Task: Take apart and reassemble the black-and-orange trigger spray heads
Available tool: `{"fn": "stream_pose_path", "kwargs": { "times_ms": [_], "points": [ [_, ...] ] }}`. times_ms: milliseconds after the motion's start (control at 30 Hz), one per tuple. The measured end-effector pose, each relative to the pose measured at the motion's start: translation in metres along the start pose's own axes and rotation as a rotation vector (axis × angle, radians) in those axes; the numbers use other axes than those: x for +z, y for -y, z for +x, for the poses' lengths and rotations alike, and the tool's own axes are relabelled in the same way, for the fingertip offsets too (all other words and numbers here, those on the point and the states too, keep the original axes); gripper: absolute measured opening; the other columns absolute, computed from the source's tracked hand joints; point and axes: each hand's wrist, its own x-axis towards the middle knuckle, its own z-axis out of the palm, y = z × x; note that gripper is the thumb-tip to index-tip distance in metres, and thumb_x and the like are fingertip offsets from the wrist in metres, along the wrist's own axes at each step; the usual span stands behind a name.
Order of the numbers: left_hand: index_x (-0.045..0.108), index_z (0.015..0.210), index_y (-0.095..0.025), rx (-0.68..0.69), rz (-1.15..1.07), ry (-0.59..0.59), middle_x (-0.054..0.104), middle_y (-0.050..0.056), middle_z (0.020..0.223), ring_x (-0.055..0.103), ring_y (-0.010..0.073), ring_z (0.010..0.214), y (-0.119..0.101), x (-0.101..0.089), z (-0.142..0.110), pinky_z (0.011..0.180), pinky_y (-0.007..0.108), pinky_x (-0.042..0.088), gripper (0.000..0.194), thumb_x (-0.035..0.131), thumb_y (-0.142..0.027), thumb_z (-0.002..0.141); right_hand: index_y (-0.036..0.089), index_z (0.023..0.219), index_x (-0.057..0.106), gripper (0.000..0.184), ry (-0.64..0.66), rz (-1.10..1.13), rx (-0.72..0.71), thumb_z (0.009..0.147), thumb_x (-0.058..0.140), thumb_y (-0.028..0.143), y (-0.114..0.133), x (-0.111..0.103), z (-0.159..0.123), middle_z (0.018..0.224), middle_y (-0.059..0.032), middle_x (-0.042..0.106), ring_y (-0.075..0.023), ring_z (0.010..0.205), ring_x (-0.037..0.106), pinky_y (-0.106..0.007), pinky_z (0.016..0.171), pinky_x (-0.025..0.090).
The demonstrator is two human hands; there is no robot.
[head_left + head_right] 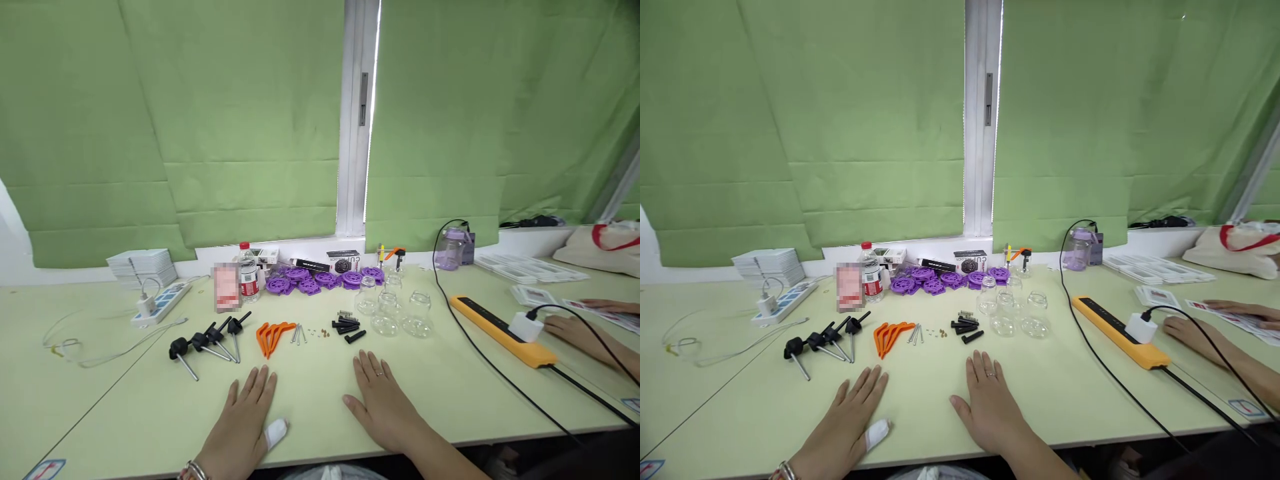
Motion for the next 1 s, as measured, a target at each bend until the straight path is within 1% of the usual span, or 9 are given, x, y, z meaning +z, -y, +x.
{"fn": "stream_pose_path", "kwargs": {
  "times_ms": [400,500,567,633,700,733,800,900,1000],
  "points": [
    [0.013,0.144,-0.024,-0.007,-0.022,0.05,0.006,0.009,0.15,0.005,0.0296,0.138,-0.006,-0.008,-0.006,0.108,0.055,0.008,0.068,0.028,-0.056,0.086,0.01,0.142,0.024,0.08,0.043,-0.06,0.034,0.085,0.019,0.065,-0.001,0.0,0.001,0.149,-0.0119,0.012,-0.0301,0.137,0.008,-0.047,0.112,0.012],
    [0.014,0.144,-0.028,0.078,-0.094,0.112,0.007,0.006,0.151,0.008,0.0266,0.138,0.005,-0.02,-0.008,0.11,0.051,0.011,0.064,0.028,-0.055,0.087,0.01,0.142,0.024,0.08,0.042,-0.065,0.033,0.084,0.019,0.066,-0.004,0.002,0.002,0.149,-0.0118,0.012,-0.0296,0.137,0.008,-0.047,0.112,0.012],
    [0.016,0.144,-0.028,0.116,-0.144,0.122,0.009,0.005,0.151,0.016,0.0237,0.137,0.02,-0.037,-0.001,0.11,0.043,0.02,0.063,0.03,-0.053,0.087,0.01,0.142,0.025,0.08,0.038,-0.057,0.025,0.084,0.019,0.066,-0.004,0.003,0.002,0.149,-0.012,0.012,-0.0299,0.137,0.008,-0.047,0.112,0.012],
    [0.023,0.143,-0.023,0.021,-0.097,0.011,0.012,0.009,0.151,0.023,0.026,0.135,0.037,-0.058,0.017,0.107,0.04,0.026,0.065,0.036,-0.051,0.086,0.011,0.141,0.025,0.079,0.032,-0.047,0.019,0.084,0.02,0.065,-0.004,0.003,0.001,0.149,-0.012,0.012,-0.0301,0.137,0.009,-0.047,0.112,0.012],
    [0.034,0.138,-0.017,-0.081,0.043,-0.117,0.02,0.013,0.149,0.027,0.0293,0.133,0.057,-0.079,0.046,0.107,0.044,0.024,0.06,0.04,-0.044,0.085,0.01,0.142,0.024,0.079,0.033,-0.048,0.02,0.084,0.02,0.065,-0.004,0.002,0.0,0.149,-0.0124,0.012,-0.0301,0.137,0.008,-0.048,0.112,0.012],
    [0.038,0.135,-0.015,-0.121,0.109,-0.173,0.026,0.014,0.147,0.029,0.0287,0.131,0.066,-0.087,0.063,0.108,0.045,0.022,0.054,0.04,-0.037,0.085,0.01,0.142,0.023,0.079,0.034,-0.051,0.022,0.084,0.019,0.065,-0.004,0.001,0.0,0.149,-0.0126,0.012,-0.03,0.137,0.008,-0.048,0.112,0.012],
    [0.043,0.129,-0.013,-0.243,0.202,-0.183,0.036,0.016,0.141,0.032,0.0289,0.129,0.083,-0.096,0.095,0.108,0.048,0.017,0.05,0.042,-0.028,0.081,0.01,0.142,0.023,0.079,0.034,-0.055,0.02,0.085,0.019,0.065,-0.003,0.0,-0.001,0.149,-0.0127,0.012,-0.0299,0.137,0.008,-0.048,0.112,0.011],
    [0.054,0.115,-0.013,-0.274,0.198,-0.106,0.05,0.018,0.127,0.044,0.0329,0.118,0.101,-0.091,0.13,0.104,0.056,0.017,0.046,0.054,-0.03,0.072,0.011,0.141,0.024,0.078,0.029,-0.046,0.012,0.085,0.019,0.064,-0.003,-0.001,-0.001,0.149,-0.0124,0.013,-0.0296,0.137,0.009,-0.047,0.112,0.011],
    [0.062,0.096,-0.015,-0.269,0.187,-0.067,0.061,0.017,0.111,0.05,0.0326,0.11,0.108,-0.076,0.145,0.104,0.058,0.011,0.031,0.056,-0.03,0.069,0.01,0.141,0.025,0.079,0.033,-0.034,0.014,0.085,0.019,0.065,-0.002,-0.003,-0.001,0.149,-0.013,0.013,-0.0297,0.138,0.009,-0.047,0.112,0.01]
  ]
}}
